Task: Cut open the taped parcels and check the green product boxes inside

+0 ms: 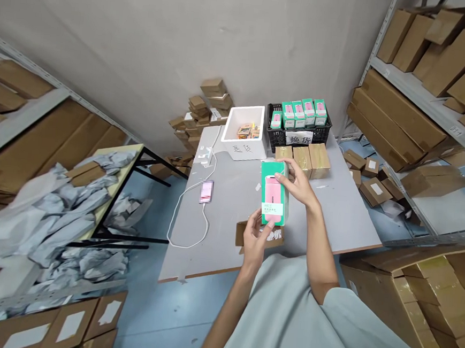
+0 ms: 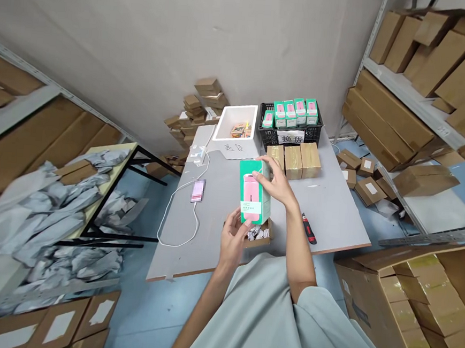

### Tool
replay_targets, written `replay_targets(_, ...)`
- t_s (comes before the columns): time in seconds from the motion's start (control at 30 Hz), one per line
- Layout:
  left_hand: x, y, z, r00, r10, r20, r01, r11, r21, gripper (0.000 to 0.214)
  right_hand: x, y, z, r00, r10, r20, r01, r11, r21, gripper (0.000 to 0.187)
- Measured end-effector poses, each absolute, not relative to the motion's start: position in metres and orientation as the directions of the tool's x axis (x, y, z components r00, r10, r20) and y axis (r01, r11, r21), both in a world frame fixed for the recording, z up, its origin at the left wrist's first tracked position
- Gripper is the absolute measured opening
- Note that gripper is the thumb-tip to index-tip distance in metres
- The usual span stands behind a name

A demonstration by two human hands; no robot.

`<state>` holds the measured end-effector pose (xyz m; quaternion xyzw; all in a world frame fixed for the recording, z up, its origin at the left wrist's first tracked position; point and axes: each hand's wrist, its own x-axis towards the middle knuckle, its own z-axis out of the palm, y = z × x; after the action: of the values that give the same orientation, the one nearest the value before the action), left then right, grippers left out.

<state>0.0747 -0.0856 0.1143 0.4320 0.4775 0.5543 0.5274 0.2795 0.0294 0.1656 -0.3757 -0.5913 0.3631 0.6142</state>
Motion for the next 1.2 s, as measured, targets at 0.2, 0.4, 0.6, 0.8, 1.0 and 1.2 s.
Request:
replay_targets(0.2, 0.069, -0.084, 0.12, 0.118, 0.98, -0.162, -0.351, 0.193, 0.916, 0.062, 0.282, 0.03, 0.176, 0.015, 0.929, 0.371, -0.319, 0.356, -0.879, 0.059)
replay_targets(0.4, 0.079, -0.083, 0.126, -0.02, 0.99, -0.142, -0.339, 0.127, 0.932, 0.06, 0.279, 0.034, 0.179, 0.025, 0.937, 0.347, -0.365, 0.332, -0.87, 0.064)
replay_targets(0.6, 0.074, -0.079, 0.123, -0.195, 0.981, -0.024, -0.156, -0.007, 0.988, 0.069, 0.263, 0.037, 0.175, 0.145, 0.919, 0.366, -0.216, 0.39, -0.895, 0.081)
replay_targets(0.8, 0.079, -0.082, 0.121, -0.273, 0.949, 0.154, 0.028, -0.152, 0.988, 0.081, 0.248, 0.035, 0.174, 0.286, 0.879, 0.383, -0.01, 0.402, -0.916, 0.068)
replay_targets(1.0, 0.066, -0.086, 0.119, -0.082, 0.996, 0.045, -0.111, -0.054, 0.992, 0.081, 0.257, 0.045, 0.165, 0.366, 0.859, 0.358, -0.13, 0.428, -0.894, 0.061)
replay_targets(1.2, 0.068, -0.089, 0.121, 0.065, 0.993, -0.099, -0.266, 0.112, 0.957, 0.075, 0.26, 0.044, 0.168, 0.306, 0.888, 0.342, -0.211, 0.414, -0.885, 0.062)
